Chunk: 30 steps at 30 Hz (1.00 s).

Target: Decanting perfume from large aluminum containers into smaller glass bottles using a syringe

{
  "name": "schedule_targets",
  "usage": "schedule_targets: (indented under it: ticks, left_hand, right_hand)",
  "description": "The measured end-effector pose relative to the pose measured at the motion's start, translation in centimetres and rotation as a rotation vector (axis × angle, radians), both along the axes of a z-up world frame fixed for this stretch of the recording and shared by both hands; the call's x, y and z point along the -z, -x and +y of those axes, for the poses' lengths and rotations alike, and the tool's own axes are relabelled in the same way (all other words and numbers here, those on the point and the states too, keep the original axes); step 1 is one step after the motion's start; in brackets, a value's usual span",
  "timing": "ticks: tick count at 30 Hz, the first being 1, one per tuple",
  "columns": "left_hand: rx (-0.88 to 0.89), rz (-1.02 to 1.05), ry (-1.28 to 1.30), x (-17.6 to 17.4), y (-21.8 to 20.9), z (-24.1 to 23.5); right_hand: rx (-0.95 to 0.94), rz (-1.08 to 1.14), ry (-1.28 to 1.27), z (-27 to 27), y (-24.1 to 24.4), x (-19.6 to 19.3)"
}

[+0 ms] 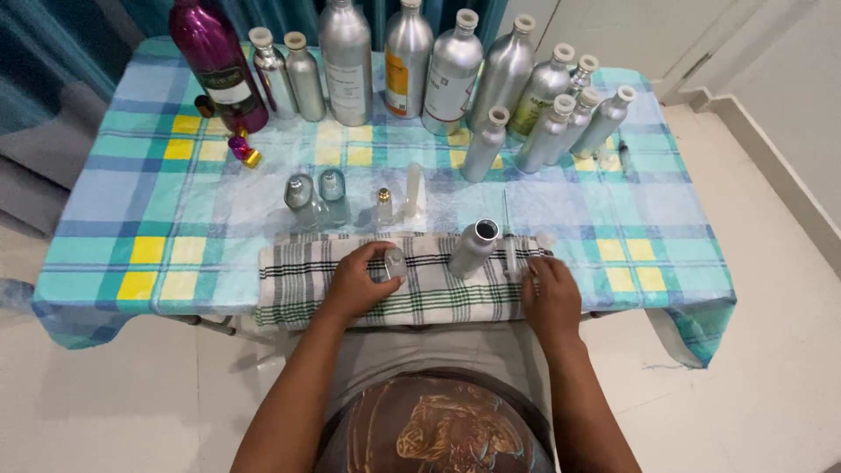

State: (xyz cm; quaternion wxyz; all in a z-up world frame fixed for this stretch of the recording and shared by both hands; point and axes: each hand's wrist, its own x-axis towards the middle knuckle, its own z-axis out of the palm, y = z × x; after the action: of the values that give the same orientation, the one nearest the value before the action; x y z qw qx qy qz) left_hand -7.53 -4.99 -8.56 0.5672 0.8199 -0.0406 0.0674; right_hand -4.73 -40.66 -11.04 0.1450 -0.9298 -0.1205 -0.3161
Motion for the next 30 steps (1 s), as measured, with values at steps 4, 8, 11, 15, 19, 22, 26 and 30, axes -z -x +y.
schedule_targets:
  ticks: [4, 8, 11, 15, 19, 22, 26, 30]
  left_hand:
    - [0.016, -0.028, -0.001, 1.0, -0.5, 0.2]
    - [0.014, -0.046, -0.011, 1.0, -0.1, 0.3]
    - [0.011, -0.049, 0.003, 0.2, 0.0, 0.3]
    - [0.025, -0.041, 0.034, 0.0, 0.2, 0.4]
    - [0.048, 0.039, -0.044, 0.0, -0.3, 0.4]
    - [0.042, 0.1, -0.129, 0.3, -0.4, 0.4]
    - [0.052, 0.011, -0.156, 1.4, -0.7, 0.5]
    - [0.027, -0.086, -0.152, 2.1, -1.1, 0.5]
  right_hand:
    - [-0.028, 0.218, 0.088, 2.3, 1.6, -1.3]
    - [0.023, 0.328, 0.13, 1.9, 0.5, 0.3]
    - [0.026, 0.311, -0.037, 1.3, 0.2, -1.3]
    - [0.091, 0.024, -0.197, -1.4, 0.8, -4.4]
    - [-0.166, -0.344, -0.244, -1.5, 4.4, -11.7]
    - [-0.207, -0.449, -0.179, 0.0, 7.2, -13.8]
    - [-0.303, -0.104, -0.154, 2.9, 8.5, -13.8]
    - [-0.427, -0.091, -0.182, 5.5, 7.9, -13.3]
